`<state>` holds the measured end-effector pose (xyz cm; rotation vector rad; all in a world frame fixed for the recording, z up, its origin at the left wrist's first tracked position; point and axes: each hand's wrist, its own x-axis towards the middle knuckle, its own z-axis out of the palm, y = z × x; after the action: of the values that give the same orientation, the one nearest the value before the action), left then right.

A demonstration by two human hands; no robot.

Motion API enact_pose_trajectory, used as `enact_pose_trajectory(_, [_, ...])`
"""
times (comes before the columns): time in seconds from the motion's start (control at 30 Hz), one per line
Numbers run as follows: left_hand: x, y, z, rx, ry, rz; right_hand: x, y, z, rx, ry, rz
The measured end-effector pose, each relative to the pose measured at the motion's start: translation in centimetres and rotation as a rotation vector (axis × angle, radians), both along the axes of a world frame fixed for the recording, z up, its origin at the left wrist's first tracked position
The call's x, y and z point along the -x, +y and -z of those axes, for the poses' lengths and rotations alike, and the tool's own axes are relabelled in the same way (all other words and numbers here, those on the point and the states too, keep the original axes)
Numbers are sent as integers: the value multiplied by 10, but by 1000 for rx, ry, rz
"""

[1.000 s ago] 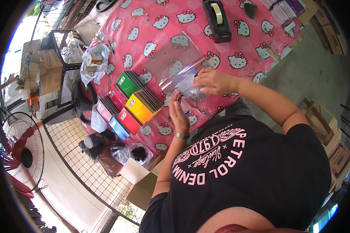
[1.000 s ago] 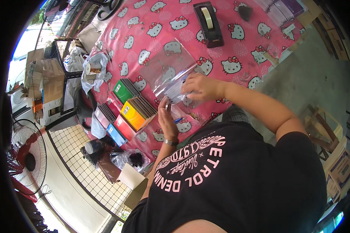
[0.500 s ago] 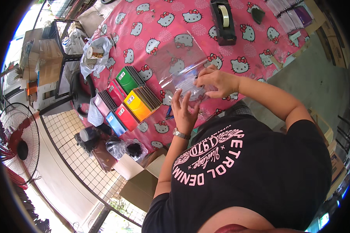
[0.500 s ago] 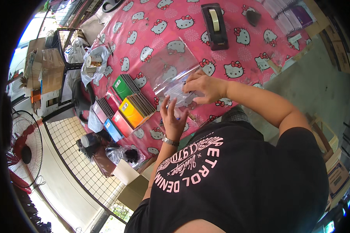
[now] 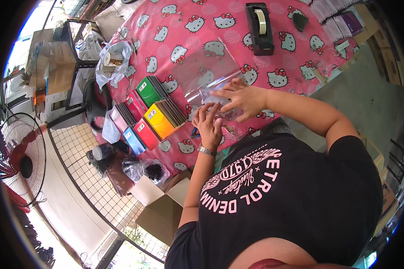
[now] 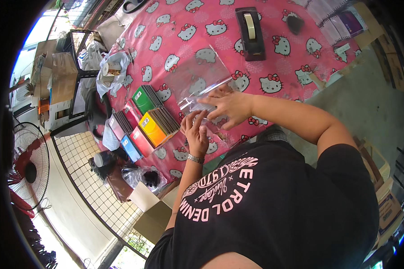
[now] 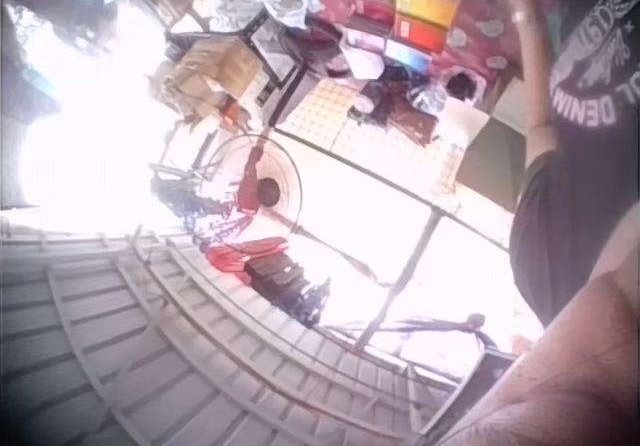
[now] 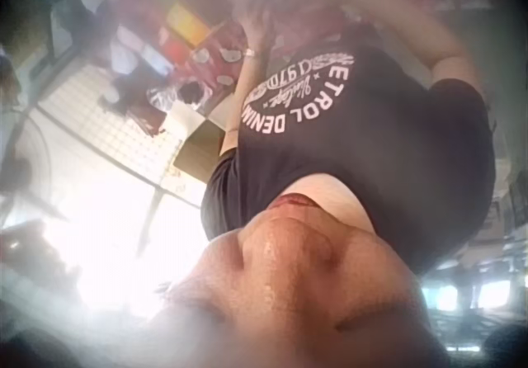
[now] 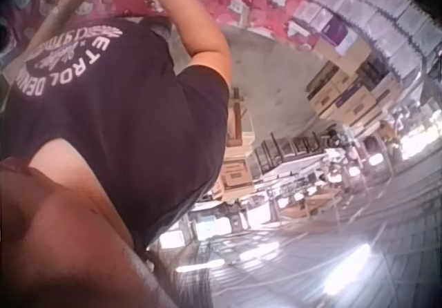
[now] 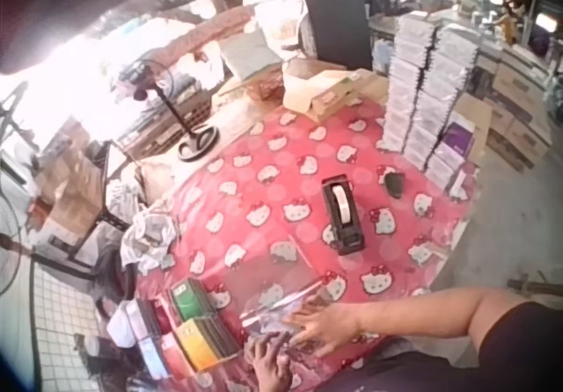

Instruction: The person selects individual colorful notepads from a row, places them into a clear plastic bag, and seals the bag using a piece of tape from a dispenser.

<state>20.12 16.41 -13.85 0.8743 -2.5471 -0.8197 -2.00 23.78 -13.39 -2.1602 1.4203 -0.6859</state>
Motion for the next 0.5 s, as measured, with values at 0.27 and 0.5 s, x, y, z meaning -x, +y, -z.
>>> enact_pose_trajectory(0.27, [20, 17, -7, 222, -154, 67, 106, 7, 65, 259, -428, 1487])
enact_pose_trajectory(0.5, [17, 33, 1, 175, -160, 96, 121, 8, 74, -157, -1223, 1436])
